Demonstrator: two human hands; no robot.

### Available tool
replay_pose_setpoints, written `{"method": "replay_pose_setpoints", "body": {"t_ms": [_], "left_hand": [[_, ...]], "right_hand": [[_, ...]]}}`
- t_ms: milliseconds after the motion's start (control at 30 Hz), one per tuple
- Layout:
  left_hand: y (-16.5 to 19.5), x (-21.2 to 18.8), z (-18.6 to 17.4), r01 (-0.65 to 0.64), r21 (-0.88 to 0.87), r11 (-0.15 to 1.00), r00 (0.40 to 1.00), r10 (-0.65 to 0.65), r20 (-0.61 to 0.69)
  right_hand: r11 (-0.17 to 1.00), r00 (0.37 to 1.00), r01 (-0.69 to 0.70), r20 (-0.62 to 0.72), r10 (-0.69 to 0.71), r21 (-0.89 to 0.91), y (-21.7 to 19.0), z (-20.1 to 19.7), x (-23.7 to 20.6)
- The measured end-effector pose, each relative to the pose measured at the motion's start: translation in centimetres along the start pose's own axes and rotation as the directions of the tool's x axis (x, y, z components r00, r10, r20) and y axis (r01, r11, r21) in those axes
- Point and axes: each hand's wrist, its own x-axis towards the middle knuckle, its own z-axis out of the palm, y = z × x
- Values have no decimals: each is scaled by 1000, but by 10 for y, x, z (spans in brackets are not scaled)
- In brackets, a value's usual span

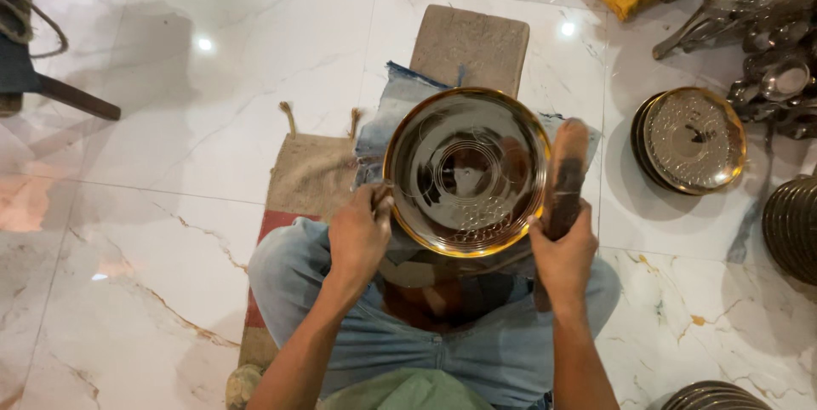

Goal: The person sits cross-legged on the floor with a brass plate resting on a cushion on their lap. They hold a punch against the plate's surface with one hand and repeatedly strike it with a hammer in the other hand, working around the plate to emboss a decorative pattern into the metal.

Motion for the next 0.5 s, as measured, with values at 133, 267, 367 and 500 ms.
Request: {"method": "replay_pose_setpoints", "body": {"t_ms": [133, 267, 367, 500], "left_hand": [[-16, 0, 1, -138, -131, 982, 982, 118, -151], [-27, 28, -3, 35, -118, 992, 970, -63, -236], [-25, 62, 11, 35, -103, 994, 976, -56, -212], [-22, 74, 22, -34, -45, 998, 961, 20, -276]], "right_hand": [[999, 999, 10, 51, -8, -32, 21, -21, 17], [984, 985, -159, 87, 151, 87, 45, -38, 27], [961, 979, -182, 135, 156, 210, 57, -37, 28], [978, 985, -156, 98, 144, 138, 57, -31, 18]]}}
